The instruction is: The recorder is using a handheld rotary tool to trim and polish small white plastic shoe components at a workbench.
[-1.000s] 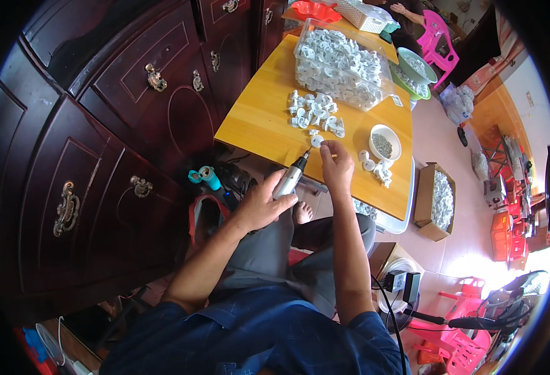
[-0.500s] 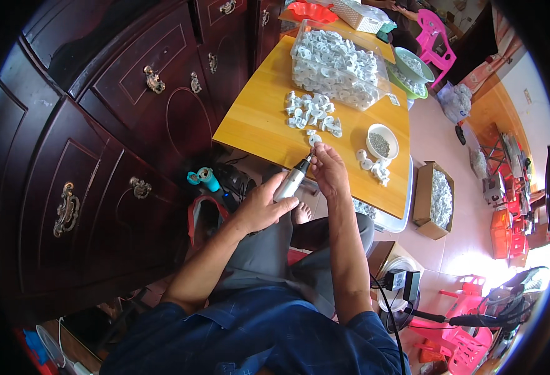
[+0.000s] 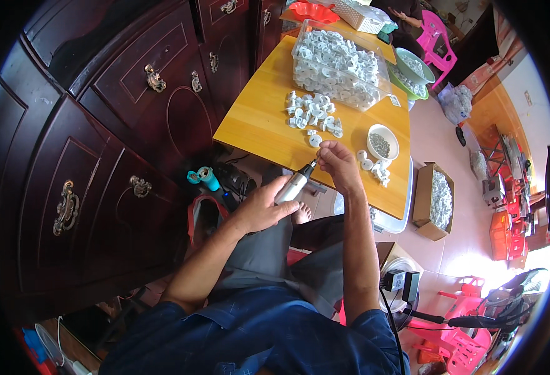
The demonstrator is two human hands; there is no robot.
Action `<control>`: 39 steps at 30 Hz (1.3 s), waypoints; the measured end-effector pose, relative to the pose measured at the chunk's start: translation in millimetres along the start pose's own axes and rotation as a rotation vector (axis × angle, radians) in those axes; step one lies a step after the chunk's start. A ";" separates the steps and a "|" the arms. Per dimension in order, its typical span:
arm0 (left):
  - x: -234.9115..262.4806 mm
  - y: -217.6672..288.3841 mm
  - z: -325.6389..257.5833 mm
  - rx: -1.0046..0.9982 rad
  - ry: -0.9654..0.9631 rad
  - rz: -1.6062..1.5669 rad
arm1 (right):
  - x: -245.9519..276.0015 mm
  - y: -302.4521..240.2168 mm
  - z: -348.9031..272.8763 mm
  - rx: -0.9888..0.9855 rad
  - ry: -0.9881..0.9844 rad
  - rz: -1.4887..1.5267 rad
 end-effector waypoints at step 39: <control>-2.9 0.3 -1.8 -0.064 0.081 0.389 | -6.2 -12.1 3.3 -0.010 0.130 -0.096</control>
Point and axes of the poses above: each hand's wrist, its own z-axis towards the middle knuckle, its own x-axis out of the back of the hand, y = z × x, the point moved 1 cm from there along z, towards the middle knuckle, and after that the axes turned 11 degrees about -x, right-handed, at the moved point
